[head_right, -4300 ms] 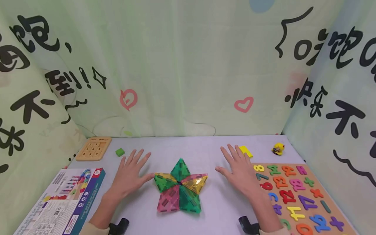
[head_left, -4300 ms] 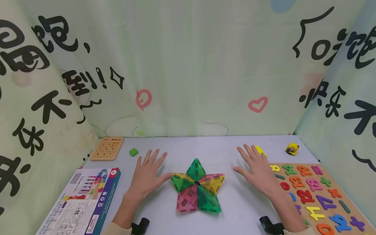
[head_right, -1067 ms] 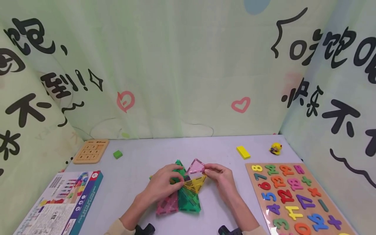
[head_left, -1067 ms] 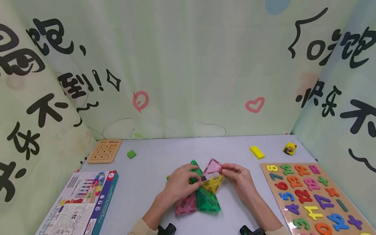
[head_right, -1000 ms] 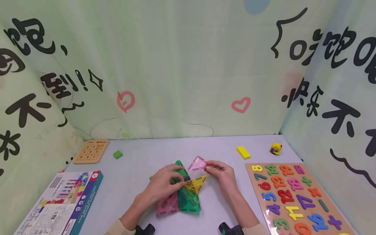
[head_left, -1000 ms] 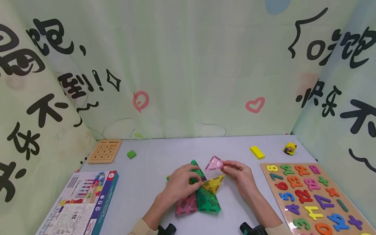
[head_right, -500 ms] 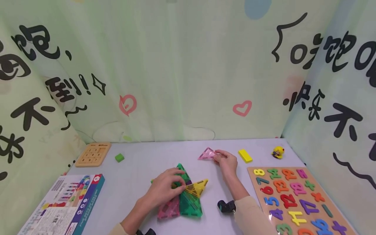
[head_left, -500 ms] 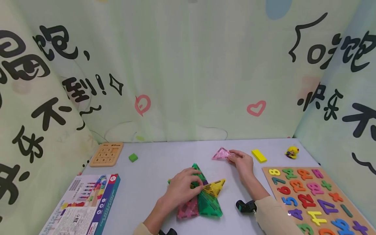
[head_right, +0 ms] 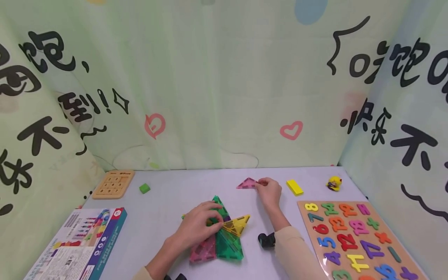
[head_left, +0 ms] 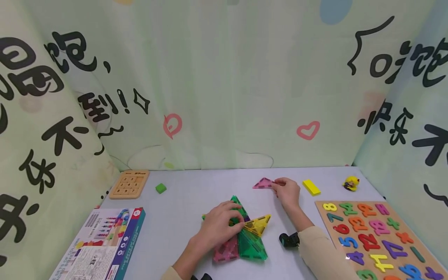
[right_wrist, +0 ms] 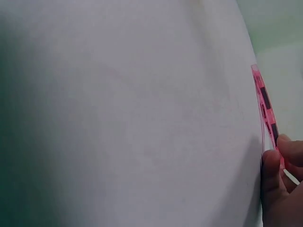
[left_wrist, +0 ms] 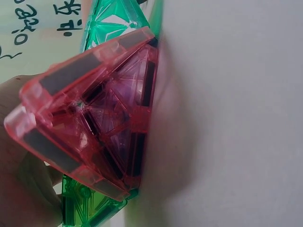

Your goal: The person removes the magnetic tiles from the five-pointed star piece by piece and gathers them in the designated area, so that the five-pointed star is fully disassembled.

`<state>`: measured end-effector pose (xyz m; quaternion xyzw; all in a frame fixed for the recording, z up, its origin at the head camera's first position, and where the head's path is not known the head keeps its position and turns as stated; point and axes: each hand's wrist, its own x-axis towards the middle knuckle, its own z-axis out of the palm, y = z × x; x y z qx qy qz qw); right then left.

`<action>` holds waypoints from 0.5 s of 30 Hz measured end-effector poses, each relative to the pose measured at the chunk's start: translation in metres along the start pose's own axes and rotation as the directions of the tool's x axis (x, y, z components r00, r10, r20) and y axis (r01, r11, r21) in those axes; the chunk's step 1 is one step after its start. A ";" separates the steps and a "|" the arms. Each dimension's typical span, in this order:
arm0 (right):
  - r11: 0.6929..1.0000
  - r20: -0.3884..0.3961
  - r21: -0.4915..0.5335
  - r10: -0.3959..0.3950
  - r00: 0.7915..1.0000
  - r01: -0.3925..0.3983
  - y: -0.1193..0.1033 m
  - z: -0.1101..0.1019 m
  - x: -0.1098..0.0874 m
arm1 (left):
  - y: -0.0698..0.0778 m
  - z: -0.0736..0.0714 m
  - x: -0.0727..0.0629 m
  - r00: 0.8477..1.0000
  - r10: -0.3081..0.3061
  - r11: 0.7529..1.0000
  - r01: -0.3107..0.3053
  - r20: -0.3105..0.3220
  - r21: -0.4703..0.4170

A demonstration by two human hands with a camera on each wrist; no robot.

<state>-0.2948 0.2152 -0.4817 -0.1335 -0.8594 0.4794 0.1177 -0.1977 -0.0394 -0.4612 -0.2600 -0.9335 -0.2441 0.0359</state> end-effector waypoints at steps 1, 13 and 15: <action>1.000 -0.009 -0.024 -0.012 1.000 0.012 0.000 0.000 0.000 | 0.000 0.001 0.000 1.000 0.002 1.000 -0.002 -0.002 0.000; 0.998 0.019 0.025 0.063 0.998 -0.063 -0.005 -0.012 -0.019 | 0.001 0.000 -0.001 1.000 -0.003 1.000 0.003 -0.003 0.005; 0.994 0.082 0.070 0.075 0.994 -0.081 -0.008 -0.017 -0.030 | 0.001 0.000 -0.001 1.000 -0.005 1.000 0.005 -0.003 0.005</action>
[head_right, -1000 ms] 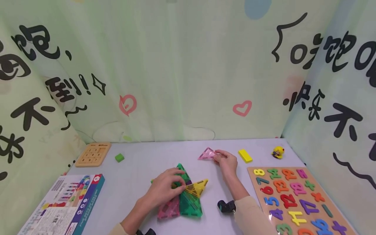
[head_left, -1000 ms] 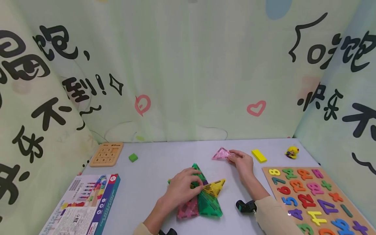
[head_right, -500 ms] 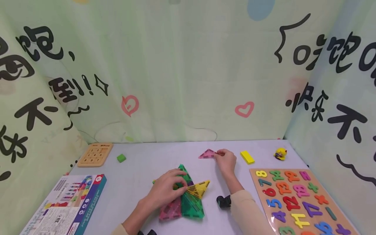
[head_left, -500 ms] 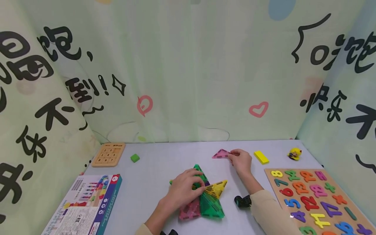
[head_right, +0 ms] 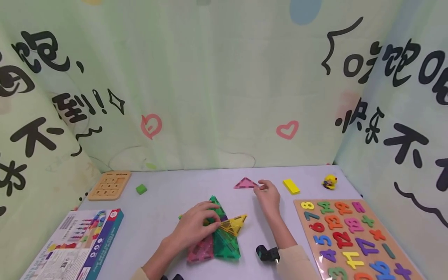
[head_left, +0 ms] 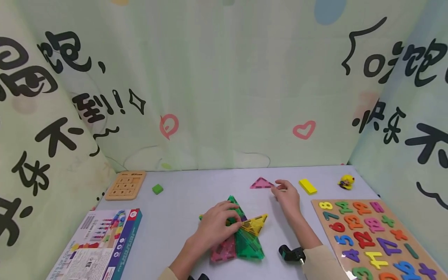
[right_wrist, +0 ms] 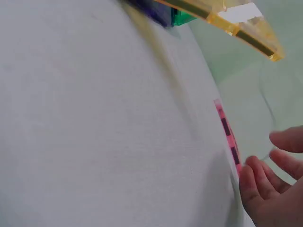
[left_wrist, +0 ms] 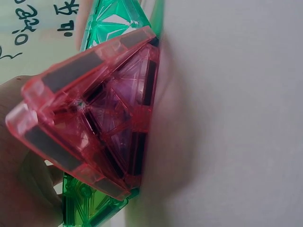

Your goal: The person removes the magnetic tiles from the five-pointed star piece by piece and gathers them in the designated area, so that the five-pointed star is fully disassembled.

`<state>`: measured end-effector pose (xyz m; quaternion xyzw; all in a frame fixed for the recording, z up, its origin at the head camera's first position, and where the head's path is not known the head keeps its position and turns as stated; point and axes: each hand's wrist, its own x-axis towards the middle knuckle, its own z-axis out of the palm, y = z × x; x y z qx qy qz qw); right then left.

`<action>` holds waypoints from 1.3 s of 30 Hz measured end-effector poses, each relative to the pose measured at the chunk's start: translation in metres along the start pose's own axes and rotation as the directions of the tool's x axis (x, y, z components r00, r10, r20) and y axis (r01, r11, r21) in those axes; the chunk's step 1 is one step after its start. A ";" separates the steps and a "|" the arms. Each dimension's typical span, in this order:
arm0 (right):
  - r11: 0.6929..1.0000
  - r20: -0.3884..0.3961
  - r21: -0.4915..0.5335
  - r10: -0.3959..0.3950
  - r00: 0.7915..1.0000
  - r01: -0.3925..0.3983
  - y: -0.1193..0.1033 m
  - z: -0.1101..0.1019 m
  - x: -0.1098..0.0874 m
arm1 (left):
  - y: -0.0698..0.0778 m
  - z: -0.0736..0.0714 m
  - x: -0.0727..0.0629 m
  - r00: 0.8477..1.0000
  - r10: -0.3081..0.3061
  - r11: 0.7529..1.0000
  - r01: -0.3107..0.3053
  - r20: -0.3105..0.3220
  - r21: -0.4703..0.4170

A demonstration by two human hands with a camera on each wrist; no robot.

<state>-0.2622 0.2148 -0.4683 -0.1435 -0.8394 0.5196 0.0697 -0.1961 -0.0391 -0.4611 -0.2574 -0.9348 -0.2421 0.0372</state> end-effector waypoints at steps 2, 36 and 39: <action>1.000 0.077 0.028 -0.013 0.997 0.011 -0.001 -0.004 -0.011 | 0.001 0.000 0.000 1.000 -0.004 1.000 0.004 0.003 -0.003; 0.925 0.570 0.351 -0.088 0.817 -0.146 0.020 -0.016 -0.066 | -0.001 -0.001 0.001 1.000 -0.003 1.000 0.004 0.021 -0.013; 0.919 0.557 0.363 -0.082 0.827 -0.153 0.020 -0.015 -0.067 | -0.001 -0.001 0.001 1.000 -0.009 1.000 0.010 0.030 -0.014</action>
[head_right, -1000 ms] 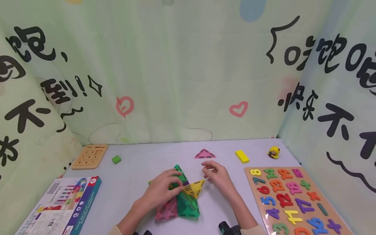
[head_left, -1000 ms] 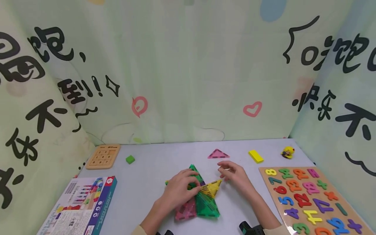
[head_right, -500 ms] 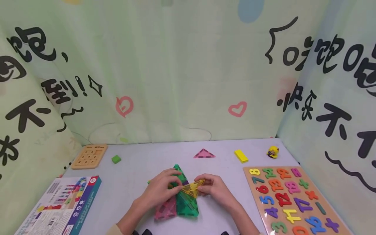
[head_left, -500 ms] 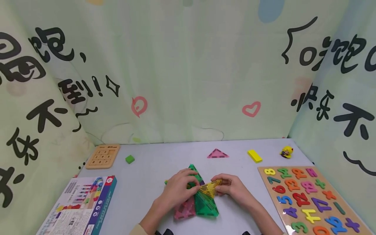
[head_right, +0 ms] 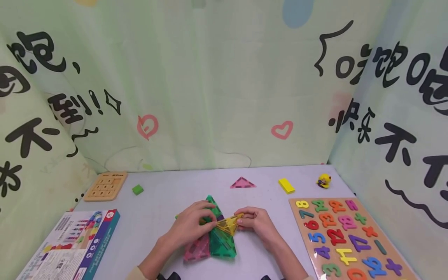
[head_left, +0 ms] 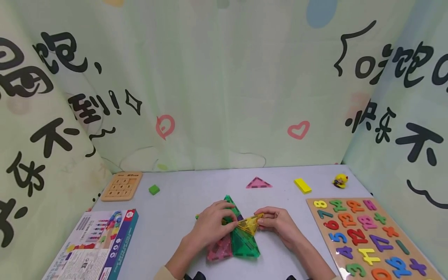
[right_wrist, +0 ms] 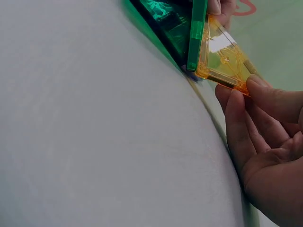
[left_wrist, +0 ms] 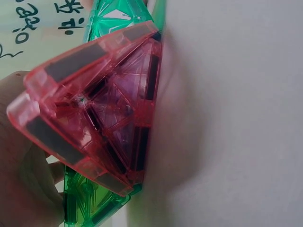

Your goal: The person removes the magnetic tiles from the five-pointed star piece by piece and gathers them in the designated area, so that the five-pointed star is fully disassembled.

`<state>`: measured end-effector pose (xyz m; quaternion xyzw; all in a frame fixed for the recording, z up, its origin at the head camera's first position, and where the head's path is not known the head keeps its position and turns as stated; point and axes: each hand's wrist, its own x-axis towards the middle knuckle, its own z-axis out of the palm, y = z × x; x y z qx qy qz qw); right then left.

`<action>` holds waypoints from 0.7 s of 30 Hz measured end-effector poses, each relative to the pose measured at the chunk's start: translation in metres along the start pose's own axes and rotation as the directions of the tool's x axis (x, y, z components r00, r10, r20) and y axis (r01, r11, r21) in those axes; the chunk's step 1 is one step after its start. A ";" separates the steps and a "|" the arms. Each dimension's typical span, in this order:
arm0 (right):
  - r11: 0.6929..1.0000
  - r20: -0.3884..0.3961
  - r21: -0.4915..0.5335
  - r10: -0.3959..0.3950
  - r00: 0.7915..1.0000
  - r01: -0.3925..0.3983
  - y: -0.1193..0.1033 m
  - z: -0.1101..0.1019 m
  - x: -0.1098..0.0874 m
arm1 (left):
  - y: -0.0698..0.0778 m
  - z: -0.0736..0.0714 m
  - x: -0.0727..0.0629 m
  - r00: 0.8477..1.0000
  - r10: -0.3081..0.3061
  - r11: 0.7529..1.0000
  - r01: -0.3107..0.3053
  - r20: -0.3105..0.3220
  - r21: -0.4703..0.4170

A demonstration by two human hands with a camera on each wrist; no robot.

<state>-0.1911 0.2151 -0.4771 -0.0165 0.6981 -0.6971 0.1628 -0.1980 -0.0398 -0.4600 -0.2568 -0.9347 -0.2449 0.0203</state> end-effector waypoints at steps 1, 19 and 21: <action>1.000 -0.009 0.001 0.000 1.000 0.000 0.000 0.000 0.000 | 0.000 0.000 0.000 1.000 0.001 1.000 -0.001 0.000 0.000; 0.999 -0.320 0.000 0.030 0.947 -0.032 -0.004 -0.001 0.012 | -0.001 -0.001 0.001 1.000 -0.002 1.000 0.002 0.020 -0.014; 0.998 -0.379 -0.048 0.020 0.925 -0.041 -0.005 -0.003 0.017 | -0.001 -0.001 0.001 1.000 0.003 1.000 -0.002 0.024 -0.016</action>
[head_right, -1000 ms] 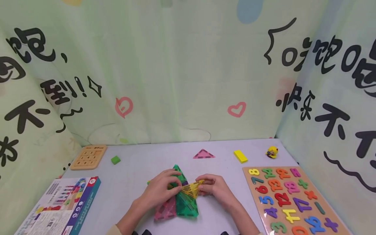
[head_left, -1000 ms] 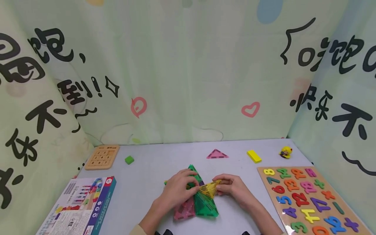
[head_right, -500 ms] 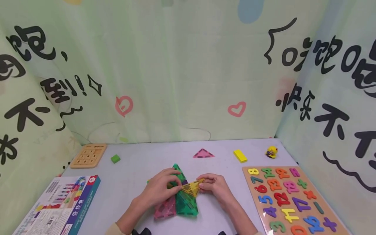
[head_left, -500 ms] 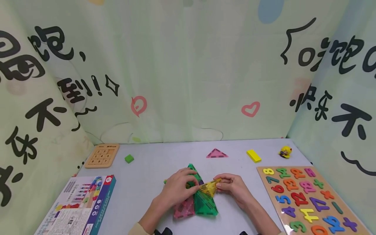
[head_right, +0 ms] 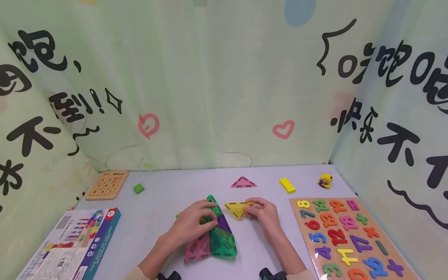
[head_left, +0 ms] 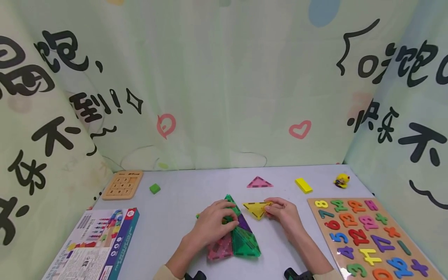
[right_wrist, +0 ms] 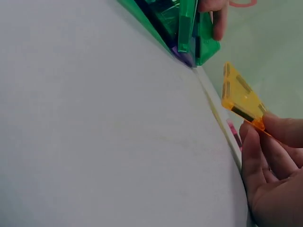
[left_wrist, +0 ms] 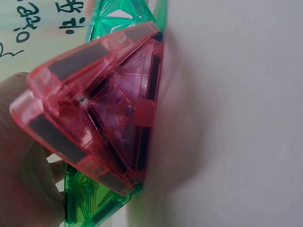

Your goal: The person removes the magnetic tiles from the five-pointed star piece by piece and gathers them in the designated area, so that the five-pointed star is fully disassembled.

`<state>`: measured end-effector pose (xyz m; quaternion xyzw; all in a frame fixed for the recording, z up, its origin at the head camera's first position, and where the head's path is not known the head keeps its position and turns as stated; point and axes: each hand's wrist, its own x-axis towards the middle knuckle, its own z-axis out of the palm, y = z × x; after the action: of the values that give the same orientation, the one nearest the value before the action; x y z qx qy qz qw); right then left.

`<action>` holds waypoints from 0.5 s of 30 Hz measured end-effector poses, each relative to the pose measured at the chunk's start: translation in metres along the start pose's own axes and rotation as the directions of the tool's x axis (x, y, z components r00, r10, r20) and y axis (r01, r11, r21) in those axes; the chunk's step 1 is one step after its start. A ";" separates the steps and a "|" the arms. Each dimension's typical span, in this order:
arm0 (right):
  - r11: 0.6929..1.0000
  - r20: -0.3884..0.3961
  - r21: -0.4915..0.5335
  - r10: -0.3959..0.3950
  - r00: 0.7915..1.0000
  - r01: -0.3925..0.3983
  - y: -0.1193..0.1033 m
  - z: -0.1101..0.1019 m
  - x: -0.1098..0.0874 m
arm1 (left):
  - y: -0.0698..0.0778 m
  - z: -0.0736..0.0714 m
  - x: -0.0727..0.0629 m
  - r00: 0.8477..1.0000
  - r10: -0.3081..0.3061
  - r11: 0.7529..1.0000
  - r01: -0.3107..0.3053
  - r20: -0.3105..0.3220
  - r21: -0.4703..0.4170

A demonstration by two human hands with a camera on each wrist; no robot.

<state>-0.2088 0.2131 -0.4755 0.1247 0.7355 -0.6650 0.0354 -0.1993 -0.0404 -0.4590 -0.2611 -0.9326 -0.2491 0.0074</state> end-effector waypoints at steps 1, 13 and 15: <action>1.000 -0.024 -0.024 -0.006 1.000 0.005 -0.001 0.000 0.003 | 0.000 0.000 0.000 1.000 0.002 1.000 -0.002 0.001 -0.002; 0.981 -0.117 -0.191 -0.056 0.992 0.033 -0.009 0.001 0.042 | -0.006 -0.003 -0.003 0.999 0.047 0.997 -0.045 0.023 -0.055; 0.973 -0.109 -0.230 -0.049 0.993 0.023 -0.011 0.000 0.046 | -0.007 -0.005 -0.003 0.998 0.052 0.997 -0.050 0.038 -0.061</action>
<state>-0.2554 0.2184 -0.4750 0.1443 0.8100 -0.5684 -0.0046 -0.2008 -0.0493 -0.4585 -0.2897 -0.9177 -0.2716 -0.0123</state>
